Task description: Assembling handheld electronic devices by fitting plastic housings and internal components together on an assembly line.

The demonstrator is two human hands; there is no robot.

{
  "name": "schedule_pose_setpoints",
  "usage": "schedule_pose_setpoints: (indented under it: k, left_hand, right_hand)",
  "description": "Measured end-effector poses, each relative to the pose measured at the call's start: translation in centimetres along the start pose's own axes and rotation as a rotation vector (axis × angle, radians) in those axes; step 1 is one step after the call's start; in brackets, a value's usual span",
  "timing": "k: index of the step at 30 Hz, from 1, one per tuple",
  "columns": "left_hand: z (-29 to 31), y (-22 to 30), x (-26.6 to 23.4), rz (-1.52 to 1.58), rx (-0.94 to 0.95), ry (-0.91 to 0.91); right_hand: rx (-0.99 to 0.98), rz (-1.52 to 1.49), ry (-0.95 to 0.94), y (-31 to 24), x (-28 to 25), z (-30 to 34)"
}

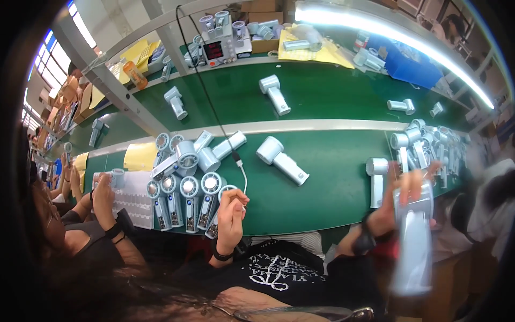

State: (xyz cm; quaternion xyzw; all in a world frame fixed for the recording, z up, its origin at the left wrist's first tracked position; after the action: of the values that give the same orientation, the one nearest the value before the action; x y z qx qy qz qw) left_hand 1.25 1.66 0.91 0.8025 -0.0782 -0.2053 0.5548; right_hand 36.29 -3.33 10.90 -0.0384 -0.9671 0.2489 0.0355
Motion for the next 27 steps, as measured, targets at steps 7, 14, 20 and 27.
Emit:
schedule_pose_setpoints:
  k: [7, 14, 20, 27]
  left_hand:
    - [-0.2, 0.1, 0.5, -0.004, -0.002, -0.121]
    - [-0.4, -0.4, 0.7, 0.055, -0.084, -0.124]
    - [-1.1, -0.2, 0.7, 0.041, -0.083, -0.143]
    - [-1.3, -0.9, 0.0, 0.045, -0.114, -0.141]
  right_hand:
    - [0.278, -1.686, 0.375, 9.3, 4.9, 1.9]
    - [0.482, -1.550, 0.232, 13.3, 3.6, 1.7]
    - [0.576, -0.800, 0.061, 19.8, -0.5, -0.3]
    - [0.828, 0.442, 0.253, 31.9, -6.1, -1.5]
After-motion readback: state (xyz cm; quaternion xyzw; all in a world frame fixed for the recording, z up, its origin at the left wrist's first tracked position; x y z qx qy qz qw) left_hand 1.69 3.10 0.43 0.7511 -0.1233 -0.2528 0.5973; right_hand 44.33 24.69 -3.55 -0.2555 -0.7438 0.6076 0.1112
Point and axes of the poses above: each hand's wrist, its own z-axis away from the middle knuckle, its own x-axis out of the palm, y = z × x, the point moved 1 cm from there along -z, towards the middle knuckle, and after that the axes turned 14 degrees about -y, right-handed, at the moved point
